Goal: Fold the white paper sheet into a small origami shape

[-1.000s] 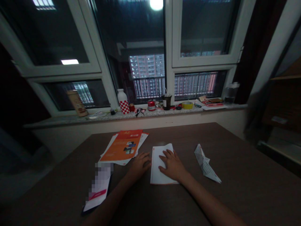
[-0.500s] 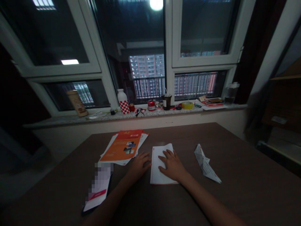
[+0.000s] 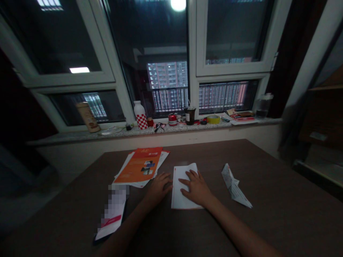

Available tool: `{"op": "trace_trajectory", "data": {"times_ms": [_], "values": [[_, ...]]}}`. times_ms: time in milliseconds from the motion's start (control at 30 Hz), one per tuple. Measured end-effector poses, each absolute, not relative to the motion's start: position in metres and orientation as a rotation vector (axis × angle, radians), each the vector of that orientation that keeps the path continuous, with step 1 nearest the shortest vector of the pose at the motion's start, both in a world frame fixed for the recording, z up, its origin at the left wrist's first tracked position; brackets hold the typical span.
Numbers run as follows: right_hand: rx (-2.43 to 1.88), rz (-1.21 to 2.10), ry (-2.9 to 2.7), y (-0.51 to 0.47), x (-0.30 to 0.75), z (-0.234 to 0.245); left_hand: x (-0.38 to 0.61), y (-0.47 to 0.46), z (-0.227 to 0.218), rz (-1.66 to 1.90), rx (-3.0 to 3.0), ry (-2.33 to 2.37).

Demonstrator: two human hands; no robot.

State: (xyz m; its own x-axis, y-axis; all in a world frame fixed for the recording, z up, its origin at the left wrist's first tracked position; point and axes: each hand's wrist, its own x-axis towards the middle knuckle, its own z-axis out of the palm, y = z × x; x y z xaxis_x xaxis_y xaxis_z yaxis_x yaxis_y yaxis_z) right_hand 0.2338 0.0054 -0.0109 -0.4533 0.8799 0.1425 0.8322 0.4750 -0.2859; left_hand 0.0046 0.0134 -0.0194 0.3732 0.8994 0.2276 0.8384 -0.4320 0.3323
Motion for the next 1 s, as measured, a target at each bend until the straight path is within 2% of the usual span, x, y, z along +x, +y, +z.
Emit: {"op": "trace_trajectory", "data": {"times_ms": [767, 1000], "values": [[-1.442, 0.13, -2.498, 0.003, 0.235, -0.022, 0.014, 0.016, -0.011, 0.516, 2.567, 1.515], [-1.427, 0.172, -2.473, 0.008, 0.238, -0.029, 0.009, 0.019, -0.018, 0.351, 2.561, 1.463]]}}
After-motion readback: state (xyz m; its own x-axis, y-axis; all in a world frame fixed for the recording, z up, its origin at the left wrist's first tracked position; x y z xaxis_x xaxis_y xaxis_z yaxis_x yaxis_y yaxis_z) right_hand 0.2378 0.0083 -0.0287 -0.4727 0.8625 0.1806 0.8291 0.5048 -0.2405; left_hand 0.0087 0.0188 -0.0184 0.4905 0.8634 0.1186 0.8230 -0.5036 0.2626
